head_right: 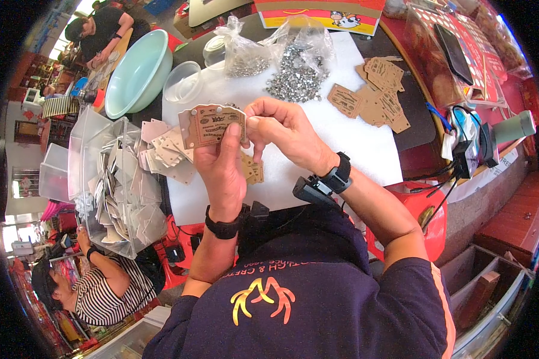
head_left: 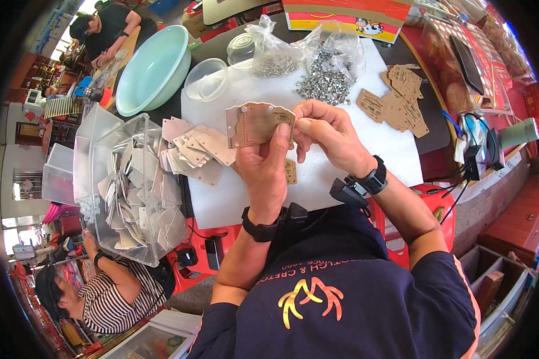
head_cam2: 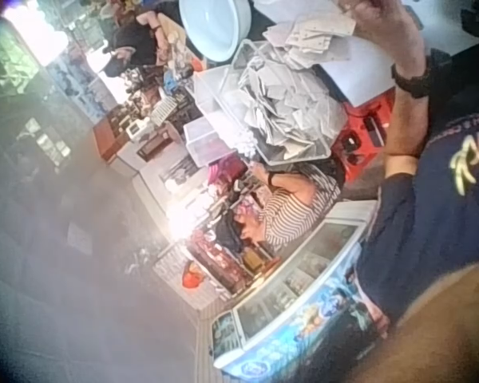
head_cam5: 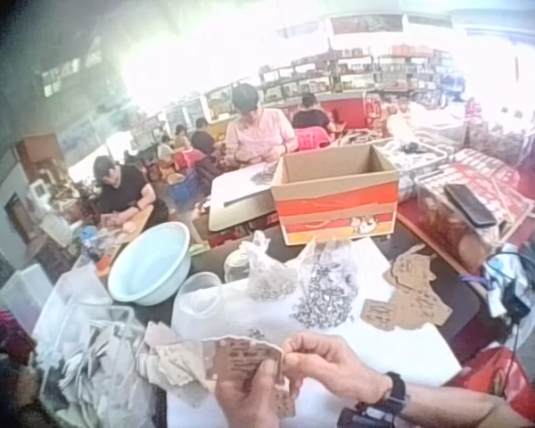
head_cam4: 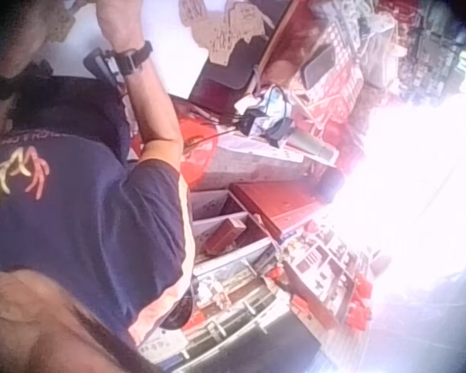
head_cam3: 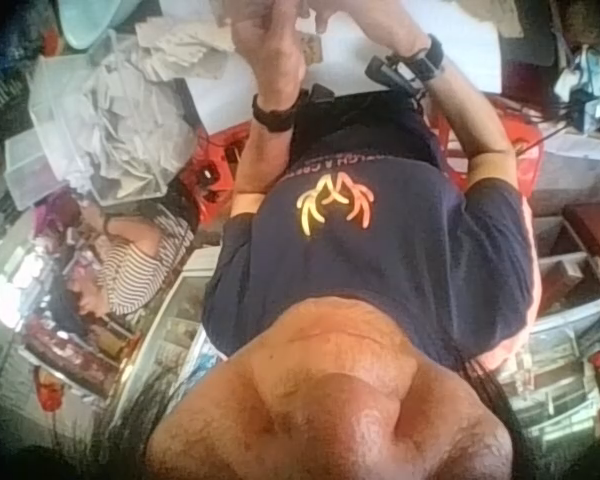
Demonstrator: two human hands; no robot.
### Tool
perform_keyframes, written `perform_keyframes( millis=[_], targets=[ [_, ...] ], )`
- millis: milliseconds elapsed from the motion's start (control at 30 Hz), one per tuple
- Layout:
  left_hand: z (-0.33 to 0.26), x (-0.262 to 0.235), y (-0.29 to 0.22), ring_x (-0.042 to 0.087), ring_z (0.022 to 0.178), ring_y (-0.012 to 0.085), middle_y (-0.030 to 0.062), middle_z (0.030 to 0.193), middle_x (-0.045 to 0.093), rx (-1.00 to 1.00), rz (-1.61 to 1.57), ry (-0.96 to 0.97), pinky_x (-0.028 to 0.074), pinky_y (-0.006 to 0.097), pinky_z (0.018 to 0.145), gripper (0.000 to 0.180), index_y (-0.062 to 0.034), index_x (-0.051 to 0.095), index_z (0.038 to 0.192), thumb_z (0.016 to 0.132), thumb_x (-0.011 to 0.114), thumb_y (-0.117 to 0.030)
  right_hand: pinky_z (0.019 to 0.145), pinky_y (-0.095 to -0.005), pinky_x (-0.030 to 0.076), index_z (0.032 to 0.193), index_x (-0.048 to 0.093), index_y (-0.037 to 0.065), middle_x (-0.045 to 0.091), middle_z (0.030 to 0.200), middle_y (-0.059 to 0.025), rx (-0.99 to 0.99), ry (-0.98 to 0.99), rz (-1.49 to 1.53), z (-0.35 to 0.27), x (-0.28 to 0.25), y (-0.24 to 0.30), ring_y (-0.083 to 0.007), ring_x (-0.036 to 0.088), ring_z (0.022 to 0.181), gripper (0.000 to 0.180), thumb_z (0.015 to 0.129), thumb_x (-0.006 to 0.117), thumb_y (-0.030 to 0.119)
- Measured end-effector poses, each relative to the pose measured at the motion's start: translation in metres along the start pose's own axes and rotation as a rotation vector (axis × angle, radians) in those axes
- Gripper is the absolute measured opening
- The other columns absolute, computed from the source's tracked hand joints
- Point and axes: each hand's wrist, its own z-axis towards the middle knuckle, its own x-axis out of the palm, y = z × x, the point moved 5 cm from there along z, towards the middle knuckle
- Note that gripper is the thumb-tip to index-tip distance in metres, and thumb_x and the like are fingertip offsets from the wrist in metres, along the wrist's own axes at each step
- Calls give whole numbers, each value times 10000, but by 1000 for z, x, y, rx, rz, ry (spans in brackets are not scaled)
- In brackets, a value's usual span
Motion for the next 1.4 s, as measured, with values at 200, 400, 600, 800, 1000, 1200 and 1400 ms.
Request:
perform_keyframes(
  millis=[200,400,600,800,1000,1200,1400],
  targets=[
    [2,-2,3,566,810,84,34,1001,644,-1,38,-16,452,246,682,316,-30,543,1220,918,634,-55,574,-256,552,1015,598,-27,591,815,-27,-2,-54,-121,0,-1,-1,-75,586,665,177,979,563,143],
    [-1,-7,-1,565,871,63,12,1006,629,-15,41,-111,461,230,744,322,-25,561,1222,910,641,-19,541,-222,510,973,615,-33,636,782,-39,44,-206,-379,-5,-5,-9,-65,606,614,191,958,601,157],
    [-2,-10,0,574,874,101,36,1028,630,-66,7,-78,469,272,768,273,-36,555,1177,913,623,-39,559,-225,525,1038,630,-28,638,832,-33,92,-250,-188,-13,-10,1,-54,584,636,192,954,620,144],
    [-6,-5,7,586,904,115,34,1037,632,-202,-59,95,468,290,809,214,-38,581,1135,923,607,-54,558,-209,496,1073,638,-5,652,832,-20,108,-182,-279,-20,-12,5,-46,578,636,201,948,636,152],
    [-15,-6,10,593,815,107,34,975,665,-407,-198,110,476,277,765,196,-36,625,1090,899,662,-58,568,-205,479,1026,618,-10,647,834,-19,64,-247,-368,-37,-9,-6,-51,576,639,156,956,618,130],
    [-24,-20,22,593,824,102,28,971,675,-462,-154,65,470,274,765,186,-40,635,1079,897,667,-65,566,-208,475,1025,613,-4,639,849,-29,61,-276,-311,-41,-6,-20,-60,575,637,156,961,606,138],
    [-23,-17,18,605,864,93,27,996,673,-397,-63,110,489,271,771,210,-42,629,1113,905,653,-54,550,-214,474,1021,636,0,620,773,-2,177,-213,-348,-39,-17,-16,-53,569,610,175,951,626,160]
  ],
)
